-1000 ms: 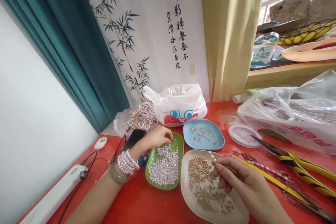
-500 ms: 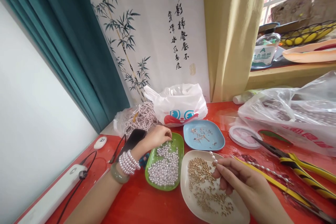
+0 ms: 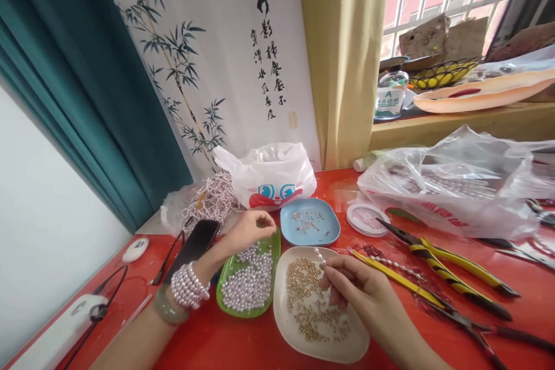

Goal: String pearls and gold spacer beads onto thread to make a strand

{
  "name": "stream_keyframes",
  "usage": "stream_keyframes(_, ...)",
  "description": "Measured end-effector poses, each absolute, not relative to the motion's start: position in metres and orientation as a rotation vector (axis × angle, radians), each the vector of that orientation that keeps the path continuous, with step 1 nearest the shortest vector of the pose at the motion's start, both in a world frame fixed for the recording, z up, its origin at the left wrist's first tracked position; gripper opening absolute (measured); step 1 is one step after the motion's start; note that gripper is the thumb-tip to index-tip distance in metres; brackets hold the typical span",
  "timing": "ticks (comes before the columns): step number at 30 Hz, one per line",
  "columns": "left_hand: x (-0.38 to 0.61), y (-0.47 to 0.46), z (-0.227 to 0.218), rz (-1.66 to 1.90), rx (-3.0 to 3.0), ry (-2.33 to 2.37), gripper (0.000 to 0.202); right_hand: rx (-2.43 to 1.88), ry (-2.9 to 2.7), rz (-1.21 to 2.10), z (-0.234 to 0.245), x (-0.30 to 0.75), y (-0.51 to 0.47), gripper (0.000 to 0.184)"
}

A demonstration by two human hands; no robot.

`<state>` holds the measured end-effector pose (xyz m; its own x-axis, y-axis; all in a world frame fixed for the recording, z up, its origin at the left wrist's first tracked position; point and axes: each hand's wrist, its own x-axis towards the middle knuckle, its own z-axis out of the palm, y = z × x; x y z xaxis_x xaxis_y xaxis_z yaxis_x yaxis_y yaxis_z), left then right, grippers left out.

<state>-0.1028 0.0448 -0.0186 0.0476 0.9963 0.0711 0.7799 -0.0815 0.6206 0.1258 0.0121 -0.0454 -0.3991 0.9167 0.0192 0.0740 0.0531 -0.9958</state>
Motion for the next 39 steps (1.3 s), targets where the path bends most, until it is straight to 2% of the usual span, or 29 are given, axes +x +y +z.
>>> stream_keyframes(2,-0.089,0.038,-0.016,0.759,1.82,1.636,0.017,-1.03,-1.606,1.436,-0.048,0.126,0.011,0.021)
stream_keyframes(5,-0.073,0.028,-0.014,0.985,1.329,1.266,0.011,-1.026,-1.643,1.442,-0.051,0.125,0.009,0.018)
stream_keyframes(9,-0.064,0.023,-0.017,1.041,1.064,1.095,0.012,-1.017,-1.685,1.406,-0.048,0.123,0.007,0.015)
stream_keyframes(23,-0.061,0.02,-0.019,1.085,0.954,1.007,0.019,-1.053,-1.751,1.378,-0.048,0.123,0.008,0.016)
stream_keyframes(39,-0.063,0.021,-0.02,1.113,1.055,0.953,0.013,-1.063,-1.748,1.386,-0.053,0.122,0.009,0.015)
